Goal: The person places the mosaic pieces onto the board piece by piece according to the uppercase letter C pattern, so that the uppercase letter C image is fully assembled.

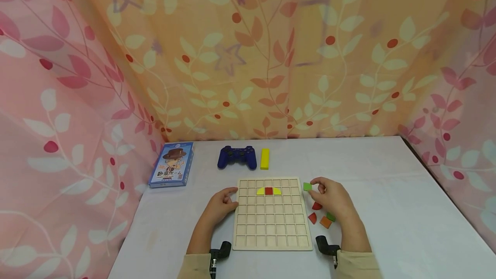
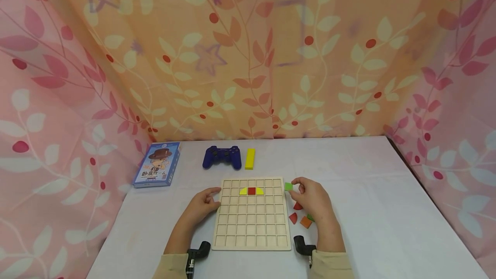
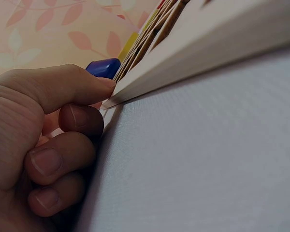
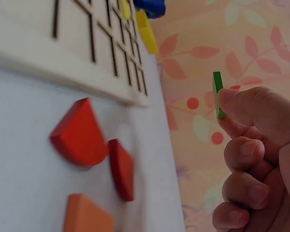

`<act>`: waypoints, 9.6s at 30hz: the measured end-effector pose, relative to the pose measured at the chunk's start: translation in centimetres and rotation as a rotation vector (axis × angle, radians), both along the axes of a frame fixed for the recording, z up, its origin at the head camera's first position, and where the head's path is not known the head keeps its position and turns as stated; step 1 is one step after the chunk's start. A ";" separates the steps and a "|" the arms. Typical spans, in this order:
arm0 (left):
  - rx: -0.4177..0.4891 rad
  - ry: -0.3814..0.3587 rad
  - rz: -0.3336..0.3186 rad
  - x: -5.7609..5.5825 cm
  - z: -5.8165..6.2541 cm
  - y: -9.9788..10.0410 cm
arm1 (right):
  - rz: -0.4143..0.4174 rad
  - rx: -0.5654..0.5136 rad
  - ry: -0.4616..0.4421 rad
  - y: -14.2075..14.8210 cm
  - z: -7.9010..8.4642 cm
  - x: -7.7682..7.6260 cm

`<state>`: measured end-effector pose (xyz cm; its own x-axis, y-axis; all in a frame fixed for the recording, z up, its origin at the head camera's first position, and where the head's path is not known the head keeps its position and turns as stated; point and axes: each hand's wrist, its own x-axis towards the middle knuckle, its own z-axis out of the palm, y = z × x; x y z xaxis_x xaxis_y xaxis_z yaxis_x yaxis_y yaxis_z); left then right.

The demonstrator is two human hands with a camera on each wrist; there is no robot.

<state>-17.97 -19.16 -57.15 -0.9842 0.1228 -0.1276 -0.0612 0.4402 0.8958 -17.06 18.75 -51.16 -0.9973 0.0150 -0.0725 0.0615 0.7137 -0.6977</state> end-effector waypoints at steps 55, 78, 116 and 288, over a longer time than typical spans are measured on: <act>0.010 0.008 -0.021 -0.1 0.3 0.0 | 0.338 0.039 0.170 -11.4 0.7 -1.7; -0.009 0.007 -0.016 0.0 0.3 0.0 | 0.347 0.124 0.091 -12.4 -2.2 -2.2; -0.008 -0.005 -0.008 0.0 0.2 0.1 | 0.400 -0.038 0.071 -10.0 1.1 -1.7; 0.007 0.016 -0.022 0.0 -0.4 -0.1 | 0.384 0.048 0.148 -11.7 0.6 1.4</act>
